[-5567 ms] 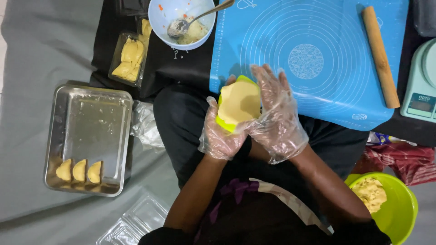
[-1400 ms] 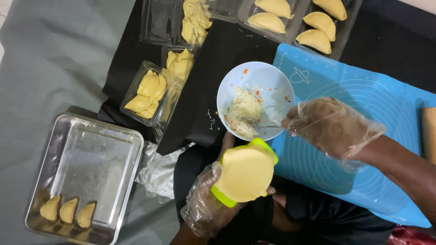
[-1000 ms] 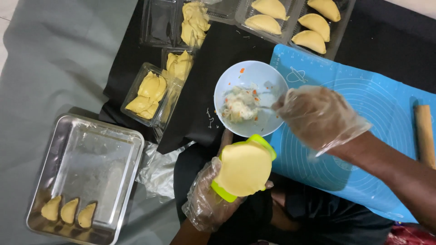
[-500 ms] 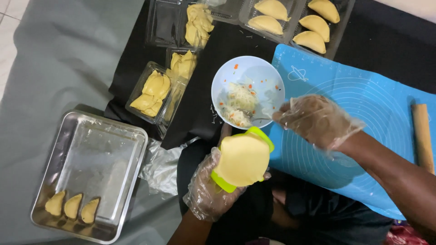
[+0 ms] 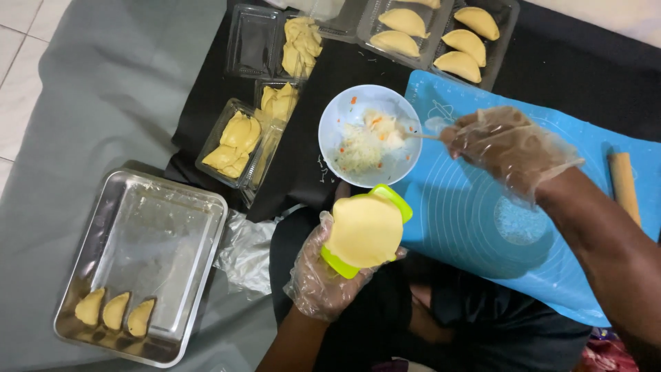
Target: Rolling out dough, filling it with a mixture, and sealing it using a pastry mold.
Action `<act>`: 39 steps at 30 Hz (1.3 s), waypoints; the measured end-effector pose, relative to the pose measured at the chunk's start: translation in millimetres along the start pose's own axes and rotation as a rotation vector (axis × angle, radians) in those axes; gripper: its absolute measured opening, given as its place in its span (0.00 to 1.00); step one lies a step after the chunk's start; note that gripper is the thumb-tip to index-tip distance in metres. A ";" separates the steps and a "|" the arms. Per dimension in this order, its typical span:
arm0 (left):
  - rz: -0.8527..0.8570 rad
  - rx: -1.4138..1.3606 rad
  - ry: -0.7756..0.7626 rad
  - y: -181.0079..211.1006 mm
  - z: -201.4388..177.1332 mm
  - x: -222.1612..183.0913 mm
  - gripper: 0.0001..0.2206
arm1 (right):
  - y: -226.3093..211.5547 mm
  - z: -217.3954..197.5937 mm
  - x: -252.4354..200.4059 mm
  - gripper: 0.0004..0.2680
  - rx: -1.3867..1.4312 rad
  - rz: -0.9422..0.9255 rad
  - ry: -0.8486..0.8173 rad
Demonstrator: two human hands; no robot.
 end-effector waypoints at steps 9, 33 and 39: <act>0.005 -0.052 -0.169 -9.7 14.0 2.6 0.28 | 0.0 -33.4 -35.9 0.14 -0.533 -0.011 0.187; 0.099 -0.126 -0.410 -32.8 39.8 -31.0 0.26 | 99.0 105.4 -121.7 0.10 -1.136 -0.750 0.713; 0.124 -0.090 -0.400 -34.5 35.7 -32.0 0.29 | 73.6 85.4 -124.6 0.21 -1.085 -0.455 0.405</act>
Point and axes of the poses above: each hand's wrist, its own x-axis towards the middle knuckle, its own z-axis out of the palm, y = z × x, the point moved 7 cm from there along x, towards the middle knuckle, and after that the axes turned 8 degrees about -x, right-handed, at the moved point
